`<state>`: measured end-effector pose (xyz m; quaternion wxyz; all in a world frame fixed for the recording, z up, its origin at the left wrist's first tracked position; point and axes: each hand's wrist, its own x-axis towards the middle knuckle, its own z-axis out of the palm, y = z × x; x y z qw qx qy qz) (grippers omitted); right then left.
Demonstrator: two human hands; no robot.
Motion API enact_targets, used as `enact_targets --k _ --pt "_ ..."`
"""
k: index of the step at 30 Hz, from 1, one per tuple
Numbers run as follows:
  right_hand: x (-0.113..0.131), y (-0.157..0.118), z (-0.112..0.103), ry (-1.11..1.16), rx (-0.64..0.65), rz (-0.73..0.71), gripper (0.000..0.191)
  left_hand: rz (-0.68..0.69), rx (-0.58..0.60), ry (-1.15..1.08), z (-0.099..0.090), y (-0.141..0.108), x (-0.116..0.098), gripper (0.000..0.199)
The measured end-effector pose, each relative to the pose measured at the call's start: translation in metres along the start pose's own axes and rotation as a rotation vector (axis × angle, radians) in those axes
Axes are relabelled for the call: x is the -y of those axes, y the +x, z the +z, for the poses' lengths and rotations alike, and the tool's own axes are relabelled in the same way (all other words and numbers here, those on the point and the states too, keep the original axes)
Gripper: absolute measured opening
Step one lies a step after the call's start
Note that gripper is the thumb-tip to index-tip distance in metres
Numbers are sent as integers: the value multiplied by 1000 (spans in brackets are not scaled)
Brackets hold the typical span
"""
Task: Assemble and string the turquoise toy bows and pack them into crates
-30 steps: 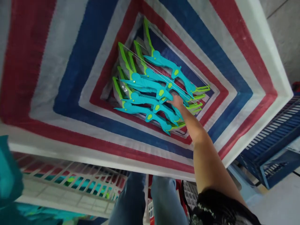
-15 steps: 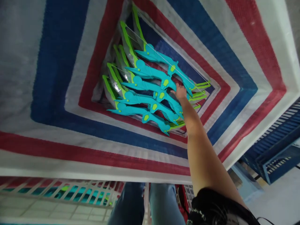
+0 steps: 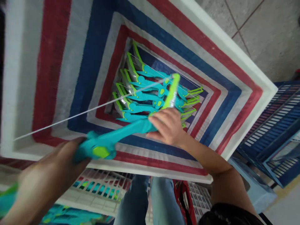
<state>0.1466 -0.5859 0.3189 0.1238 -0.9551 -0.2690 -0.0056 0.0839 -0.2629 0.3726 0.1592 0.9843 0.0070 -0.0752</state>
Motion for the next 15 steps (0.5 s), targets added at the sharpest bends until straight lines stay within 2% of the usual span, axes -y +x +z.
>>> enact_targets --k 1,2,3,4,6,8,9,11,13,15 --pt "8 0 -6 26 85 -101 54 69 99 95 7 23 -11 33" --pt "11 4 -6 41 169 -142 56 153 223 185 14 48 -25 36" --pt "8 10 -2 44 245 -122 58 236 310 230 21 75 -39 37" --pt "-1 18 6 39 299 -57 58 296 326 241 27 101 -54 39" --pt "-33 35 28 24 326 136 58 407 174 157 36 142 -77 53" --pt "-76 49 51 32 269 310 57 437 -27 45 42 159 -87 68" --pt "-98 55 61 45 229 383 56 428 -106 -4 45 156 -86 70" --pt "-139 66 77 70 171 500 54 384 -200 -70 49 130 -71 62" --pt "-171 76 90 46 176 584 52 319 -247 -85 55 84 -43 45" --pt "-193 86 102 -27 239 628 52 249 -284 -58 67 33 -11 36"
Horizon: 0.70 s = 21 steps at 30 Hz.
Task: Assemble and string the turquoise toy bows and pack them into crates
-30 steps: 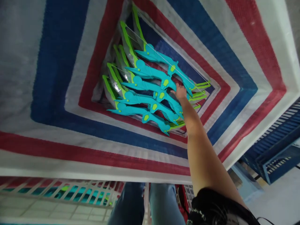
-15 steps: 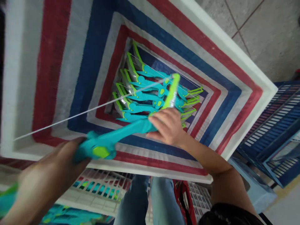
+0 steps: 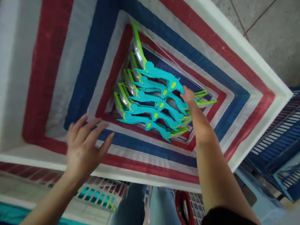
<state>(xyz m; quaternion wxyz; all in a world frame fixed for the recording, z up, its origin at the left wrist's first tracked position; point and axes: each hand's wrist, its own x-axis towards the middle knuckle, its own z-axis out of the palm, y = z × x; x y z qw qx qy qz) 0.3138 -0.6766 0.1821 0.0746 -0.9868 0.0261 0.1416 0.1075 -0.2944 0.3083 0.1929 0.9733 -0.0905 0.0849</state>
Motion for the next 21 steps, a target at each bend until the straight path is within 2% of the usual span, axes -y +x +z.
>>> enact_targets --k 3,5,7,11,15,18,21 --pt "-6 28 13 -87 56 37 56 -107 -23 59 3 -72 26 35" --pt "-8 44 23 -83 67 37 59 -137 -59 96 11 -100 37 37" --pt "-8 58 33 -70 57 32 62 -113 -61 136 19 -113 42 38" --pt "-5 75 47 -65 14 88 73 -101 0 186 27 -115 42 38" --pt "7 68 44 -117 -41 188 84 -83 -165 139 31 -109 38 31" --pt "23 39 26 -109 -156 237 81 -90 -183 112 33 -104 35 23" --pt "50 -13 6 -38 -313 194 65 -138 -208 70 36 -98 29 17"
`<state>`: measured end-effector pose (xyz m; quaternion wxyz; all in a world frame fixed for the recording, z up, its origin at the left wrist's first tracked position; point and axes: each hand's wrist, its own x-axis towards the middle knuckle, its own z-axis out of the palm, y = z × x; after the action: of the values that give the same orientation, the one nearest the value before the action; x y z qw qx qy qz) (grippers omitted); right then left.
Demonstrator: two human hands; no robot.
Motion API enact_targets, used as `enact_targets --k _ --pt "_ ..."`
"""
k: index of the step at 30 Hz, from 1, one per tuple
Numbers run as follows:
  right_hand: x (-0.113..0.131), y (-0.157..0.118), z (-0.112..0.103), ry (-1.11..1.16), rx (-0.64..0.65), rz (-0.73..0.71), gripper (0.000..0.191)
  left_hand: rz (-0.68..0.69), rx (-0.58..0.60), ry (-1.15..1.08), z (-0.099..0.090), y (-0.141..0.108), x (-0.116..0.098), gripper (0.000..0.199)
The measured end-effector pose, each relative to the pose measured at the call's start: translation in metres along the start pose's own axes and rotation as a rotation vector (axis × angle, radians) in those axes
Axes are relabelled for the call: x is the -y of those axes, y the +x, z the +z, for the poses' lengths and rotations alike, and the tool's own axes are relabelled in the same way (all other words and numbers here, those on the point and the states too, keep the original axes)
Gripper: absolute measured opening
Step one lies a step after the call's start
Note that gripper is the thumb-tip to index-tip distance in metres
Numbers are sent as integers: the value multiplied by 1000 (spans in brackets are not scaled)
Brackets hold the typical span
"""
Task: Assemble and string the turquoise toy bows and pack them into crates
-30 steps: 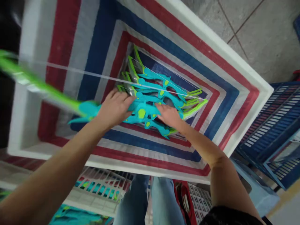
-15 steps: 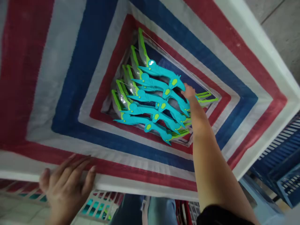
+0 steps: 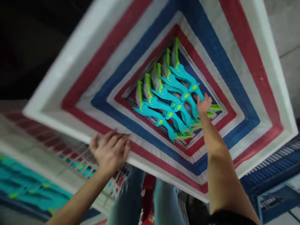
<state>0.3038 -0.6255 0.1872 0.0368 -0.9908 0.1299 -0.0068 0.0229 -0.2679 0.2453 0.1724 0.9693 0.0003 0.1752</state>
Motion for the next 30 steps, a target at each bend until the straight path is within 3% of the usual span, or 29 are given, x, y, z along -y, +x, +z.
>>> enact_targets --k 2,4,7,10,13,16,18,20,22,25,27,30 --pt "18 -42 -26 95 -84 -171 58 -45 30 -62 1 3 -6 17" --pt "44 -86 -55 219 -177 -432 56 -98 84 -175 -1 5 -12 19" --pt "104 -151 -100 364 -282 -763 47 -116 84 -419 -9 3 -12 23" --pt "189 -219 -138 468 -274 -1081 27 -244 -190 -585 -30 -23 -8 25" --pt "276 -302 -146 456 -142 -1422 20 -553 -543 -622 -57 -92 2 22" --pt "348 -387 -110 128 84 -1756 26 -1061 -749 -515 -71 -198 38 19" --pt "388 -440 -66 -148 226 -1966 30 -1447 -720 -446 -70 -272 80 20" --pt "423 -486 -15 -359 300 -2133 34 -1742 -614 -382 -64 -337 130 33" --pt "454 -524 34 -497 293 -2245 40 -1858 -544 -347 -55 -387 183 55" --pt "489 -561 90 -668 236 -2318 45 -1880 -472 -383 -42 -429 255 84" --pt "503 -573 111 -796 207 -2307 46 -1862 -389 -464 -34 -442 294 96" --pt "513 -580 118 -956 186 -2302 43 -1843 -264 -605 -26 -447 331 101"
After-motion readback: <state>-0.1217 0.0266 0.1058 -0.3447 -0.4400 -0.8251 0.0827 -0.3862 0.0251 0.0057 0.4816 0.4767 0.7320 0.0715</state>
